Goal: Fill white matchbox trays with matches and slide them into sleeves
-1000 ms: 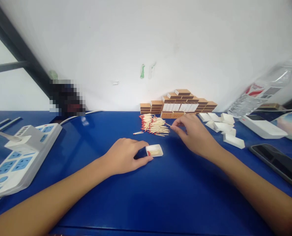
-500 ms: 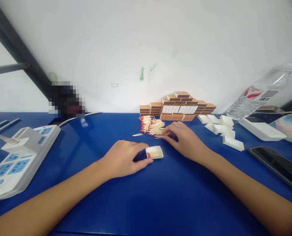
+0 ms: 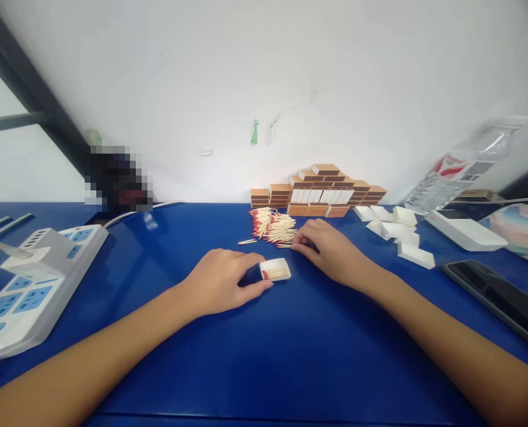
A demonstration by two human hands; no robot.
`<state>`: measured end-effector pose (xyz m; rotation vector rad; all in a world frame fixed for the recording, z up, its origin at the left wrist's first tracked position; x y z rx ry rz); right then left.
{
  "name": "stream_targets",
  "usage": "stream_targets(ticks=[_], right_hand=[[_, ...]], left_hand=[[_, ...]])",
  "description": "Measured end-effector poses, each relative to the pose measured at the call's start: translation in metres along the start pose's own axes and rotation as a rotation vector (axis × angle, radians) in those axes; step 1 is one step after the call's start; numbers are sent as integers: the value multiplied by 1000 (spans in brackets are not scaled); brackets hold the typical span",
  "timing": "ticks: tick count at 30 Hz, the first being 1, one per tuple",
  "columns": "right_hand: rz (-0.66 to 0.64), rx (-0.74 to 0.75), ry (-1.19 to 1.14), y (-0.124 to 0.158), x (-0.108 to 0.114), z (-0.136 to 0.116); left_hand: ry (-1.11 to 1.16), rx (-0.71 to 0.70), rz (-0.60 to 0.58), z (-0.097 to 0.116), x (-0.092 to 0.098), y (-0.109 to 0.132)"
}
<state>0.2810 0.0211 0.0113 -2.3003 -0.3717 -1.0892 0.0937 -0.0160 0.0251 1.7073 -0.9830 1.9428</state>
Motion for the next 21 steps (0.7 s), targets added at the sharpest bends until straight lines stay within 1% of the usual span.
stream_targets(ticks=[5, 10, 15, 21], right_hand=[[-27, 33, 25, 2, 3, -5], [8, 44, -1, 3, 10, -15], [-64, 29, -11, 3, -2, -13], [-47, 28, -41, -2, -4, -13]], left_hand=[[1, 7, -32, -1, -1, 0], [-15, 25, -55, -5, -3, -2], [-25, 23, -66, -5, -5, -2], [-24, 16, -77, -3, -5, -2]])
Point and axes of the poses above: each hand's wrist, its own y-axis away from the middle knuckle, its own x-axis out of the back of the hand, z = x × y, the point moved 8 cm from there along -y, towards the middle knuckle, and after that the axes turned 14 degrees about -y, right-handed, at the moved point
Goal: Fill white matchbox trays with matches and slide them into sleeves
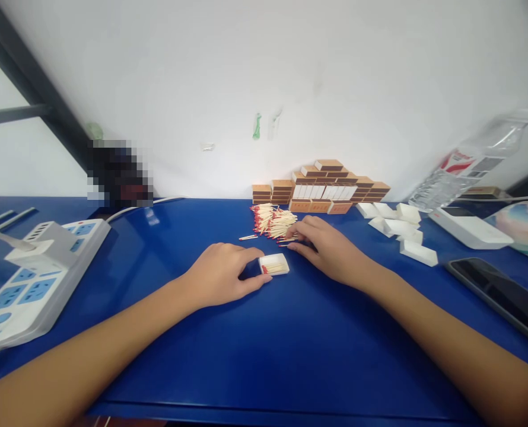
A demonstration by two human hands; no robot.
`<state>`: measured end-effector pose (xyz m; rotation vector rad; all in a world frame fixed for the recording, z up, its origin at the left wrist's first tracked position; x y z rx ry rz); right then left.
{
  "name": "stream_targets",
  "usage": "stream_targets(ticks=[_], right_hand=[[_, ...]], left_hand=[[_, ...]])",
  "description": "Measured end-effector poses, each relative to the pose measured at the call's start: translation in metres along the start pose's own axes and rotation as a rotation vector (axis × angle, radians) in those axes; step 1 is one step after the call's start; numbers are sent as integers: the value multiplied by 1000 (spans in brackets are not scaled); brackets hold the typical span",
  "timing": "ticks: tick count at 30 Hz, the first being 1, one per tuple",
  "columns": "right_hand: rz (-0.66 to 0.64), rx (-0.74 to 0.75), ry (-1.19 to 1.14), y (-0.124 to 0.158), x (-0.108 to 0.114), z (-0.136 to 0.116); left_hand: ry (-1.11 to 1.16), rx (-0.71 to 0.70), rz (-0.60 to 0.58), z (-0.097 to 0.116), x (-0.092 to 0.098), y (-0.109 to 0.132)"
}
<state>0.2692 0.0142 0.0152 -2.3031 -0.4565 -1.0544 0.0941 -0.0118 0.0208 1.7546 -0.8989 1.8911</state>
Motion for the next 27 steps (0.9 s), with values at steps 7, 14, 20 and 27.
stream_targets(ticks=[7, 14, 20, 27], right_hand=[[-21, -47, 13, -3, -2, 4], [7, -4, -76, 2, 1, -32], [-33, 14, -107, -1, -5, -52], [-110, -9, -71, -56, -18, -36]], left_hand=[[-5, 9, 3, -3, 0, 0], [-1, 14, 6, -3, 0, -1], [19, -6, -2, -1, 1, 1], [58, -100, -41, 12, -1, 4]])
Point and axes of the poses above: each hand's wrist, its own y-axis away from the middle knuckle, its own x-axis out of the back of the hand, z = x × y, the point moved 8 cm from there along -y, towards the middle knuckle, and after that the axes turned 14 degrees about -y, right-handed, at the moved point
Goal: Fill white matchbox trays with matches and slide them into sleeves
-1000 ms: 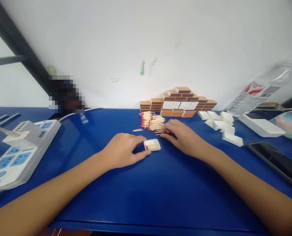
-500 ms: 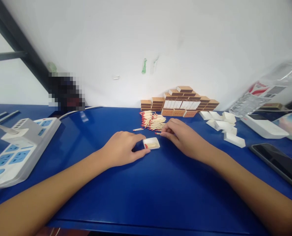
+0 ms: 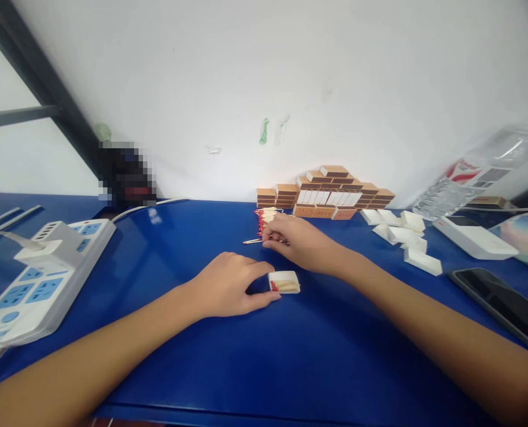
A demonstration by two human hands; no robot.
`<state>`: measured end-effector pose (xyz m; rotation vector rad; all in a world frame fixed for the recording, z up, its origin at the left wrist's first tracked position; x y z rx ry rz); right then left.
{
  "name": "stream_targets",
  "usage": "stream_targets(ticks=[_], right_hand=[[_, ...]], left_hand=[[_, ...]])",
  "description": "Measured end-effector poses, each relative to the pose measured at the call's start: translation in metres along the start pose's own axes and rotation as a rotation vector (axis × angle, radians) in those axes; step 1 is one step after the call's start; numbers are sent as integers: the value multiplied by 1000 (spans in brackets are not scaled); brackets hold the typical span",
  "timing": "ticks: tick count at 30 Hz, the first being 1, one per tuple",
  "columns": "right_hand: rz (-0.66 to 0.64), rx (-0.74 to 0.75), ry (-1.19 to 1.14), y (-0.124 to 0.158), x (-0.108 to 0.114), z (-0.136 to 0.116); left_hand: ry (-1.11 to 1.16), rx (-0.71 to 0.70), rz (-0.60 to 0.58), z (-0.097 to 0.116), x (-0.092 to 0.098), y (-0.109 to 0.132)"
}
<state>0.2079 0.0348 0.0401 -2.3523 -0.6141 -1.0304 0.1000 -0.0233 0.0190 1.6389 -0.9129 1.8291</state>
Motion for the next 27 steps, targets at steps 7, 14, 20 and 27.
stream_targets(ticks=[7, 14, 20, 27], right_hand=[[-37, -29, 110, -21, -22, 7], [-67, -30, 203, -20, -25, 7], [-33, 13, 218, 7, 7, -6], [-105, -29, 78, 33, 4, -15]], left_hand=[[21, -11, -11, 1, 0, -1], [-20, 14, 21, -4, 3, -1], [-46, 99, 53, -17, 4, -2], [-27, 106, 48, -17, 4, -2]])
Point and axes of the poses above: each hand's wrist, its own y-axis away from the middle knuckle, its own x-axis out of the back of the hand, z = x × y, the point moved 8 cm from there along -y, towards the middle knuckle, and after that the axes turned 14 degrees about -y, right-handed, at the moved point
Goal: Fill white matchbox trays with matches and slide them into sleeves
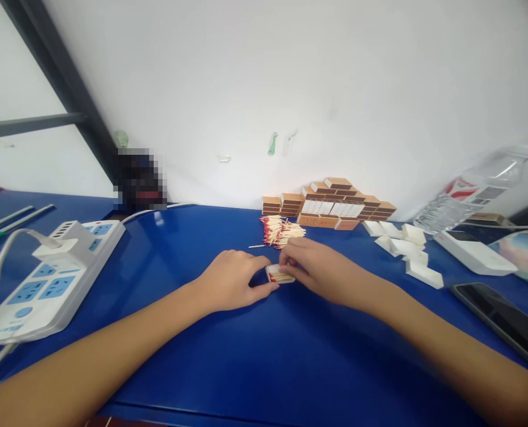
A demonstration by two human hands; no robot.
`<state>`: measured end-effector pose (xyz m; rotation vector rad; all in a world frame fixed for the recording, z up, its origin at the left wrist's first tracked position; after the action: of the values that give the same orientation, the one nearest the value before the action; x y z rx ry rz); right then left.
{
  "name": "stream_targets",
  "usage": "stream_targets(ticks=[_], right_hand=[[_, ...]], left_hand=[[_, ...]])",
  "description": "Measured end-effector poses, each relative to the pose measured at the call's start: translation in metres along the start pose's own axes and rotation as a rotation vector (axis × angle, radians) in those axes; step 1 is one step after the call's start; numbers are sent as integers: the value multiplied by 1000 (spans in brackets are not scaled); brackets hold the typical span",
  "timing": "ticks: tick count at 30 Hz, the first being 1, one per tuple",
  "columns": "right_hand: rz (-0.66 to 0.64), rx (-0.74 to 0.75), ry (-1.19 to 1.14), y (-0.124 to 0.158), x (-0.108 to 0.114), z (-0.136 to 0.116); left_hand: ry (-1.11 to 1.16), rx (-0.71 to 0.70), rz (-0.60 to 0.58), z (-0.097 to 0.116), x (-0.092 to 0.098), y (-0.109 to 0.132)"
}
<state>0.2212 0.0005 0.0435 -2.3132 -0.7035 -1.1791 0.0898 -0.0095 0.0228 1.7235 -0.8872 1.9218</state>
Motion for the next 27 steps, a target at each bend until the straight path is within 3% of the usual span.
stream_targets(ticks=[3, 8, 11, 15, 21, 25, 27], right_hand=[[79, -8, -26, -26, 6, -3], [-63, -28, 19, -78, -20, -4], [-83, -24, 19, -87, -30, -5], [1, -43, 0, -70, -11, -5], [258, -21, -168, -12, 36, 18], [402, -155, -368, 19, 40, 57], [403, -230, -468, 27, 33, 73]], left_hand=[[21, -27, -19, 5, 0, 1], [47, -108, -38, 14, -3, 4], [47, -119, -31, 15, -4, 4], [35, -111, -40, 15, -3, 3], [24, -72, -30, 12, -2, 4], [42, -33, -18, 7, -1, 3], [46, -18, -10, 5, -1, 2]])
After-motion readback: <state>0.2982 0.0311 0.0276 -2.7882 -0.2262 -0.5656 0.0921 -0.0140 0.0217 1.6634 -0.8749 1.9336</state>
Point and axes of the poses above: each hand's wrist, its own y-axis away from the middle knuckle, its own x-axis out of the back of the hand, z = x × y, the point moved 8 cm from there along -y, towards the middle knuckle, and after that the axes turned 14 degrees about -y, right-handed, at the moved point
